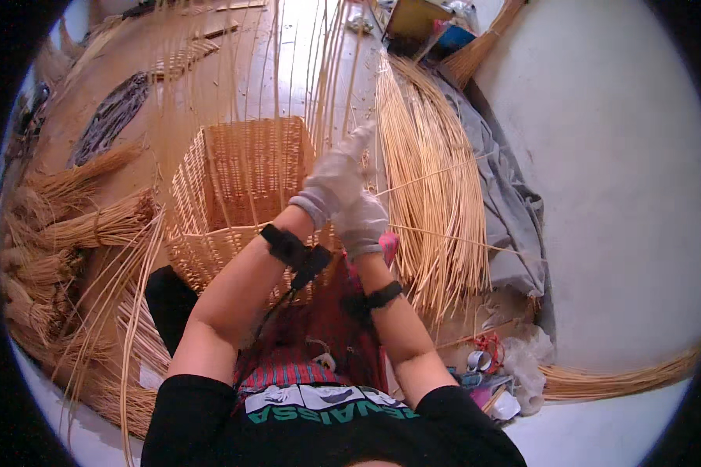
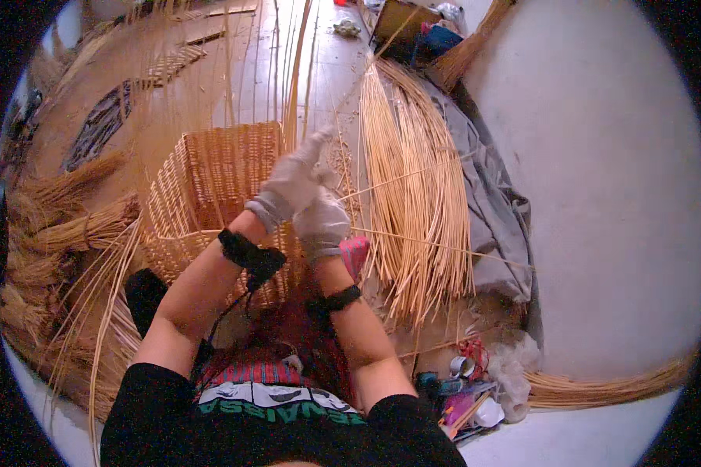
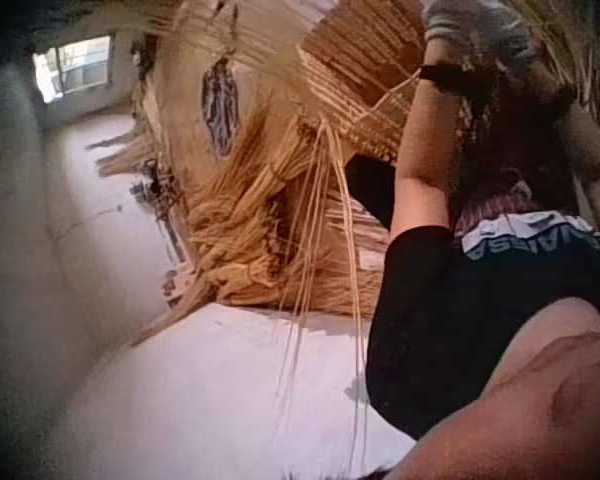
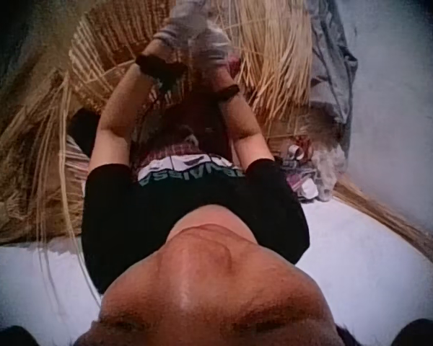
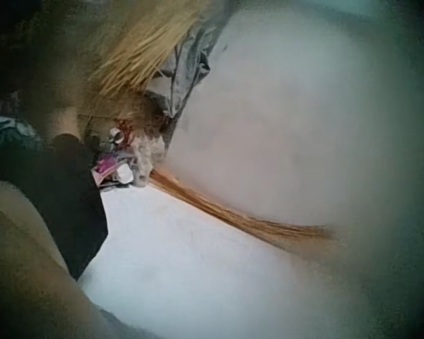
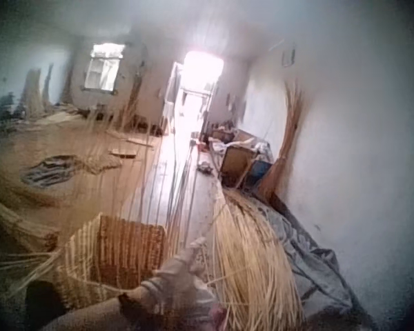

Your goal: Weaving a large wicker or straw basket, including measuring and trimming components.

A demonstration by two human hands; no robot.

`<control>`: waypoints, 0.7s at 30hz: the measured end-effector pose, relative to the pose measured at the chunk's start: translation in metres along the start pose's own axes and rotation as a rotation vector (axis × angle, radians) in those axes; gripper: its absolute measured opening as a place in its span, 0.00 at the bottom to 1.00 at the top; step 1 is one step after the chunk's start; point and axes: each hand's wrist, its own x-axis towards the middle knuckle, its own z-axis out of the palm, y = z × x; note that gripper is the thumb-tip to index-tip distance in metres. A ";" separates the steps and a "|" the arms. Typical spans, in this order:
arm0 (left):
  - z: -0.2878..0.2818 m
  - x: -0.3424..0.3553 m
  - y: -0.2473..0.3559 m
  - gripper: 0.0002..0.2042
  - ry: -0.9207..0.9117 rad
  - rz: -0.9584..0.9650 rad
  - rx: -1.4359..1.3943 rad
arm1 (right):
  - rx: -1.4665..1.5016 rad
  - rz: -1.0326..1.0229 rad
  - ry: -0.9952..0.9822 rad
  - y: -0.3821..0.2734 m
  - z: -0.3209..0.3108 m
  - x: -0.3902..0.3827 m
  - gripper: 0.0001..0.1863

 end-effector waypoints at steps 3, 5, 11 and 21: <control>-0.023 -0.034 0.014 0.26 -0.105 -0.007 0.110 | 0.282 -0.085 -0.030 0.041 0.031 0.012 0.19; -0.072 -0.072 0.022 0.23 -0.304 -0.110 -0.043 | 0.027 0.108 -0.239 0.029 0.008 0.019 0.17; -0.247 -0.222 0.000 0.09 -0.175 -0.469 0.361 | 0.465 -0.017 0.352 -0.048 -0.039 -0.036 0.15; -0.287 -0.256 -0.042 0.18 0.001 -0.280 0.846 | 0.833 -0.221 0.106 -0.290 0.074 -0.035 0.29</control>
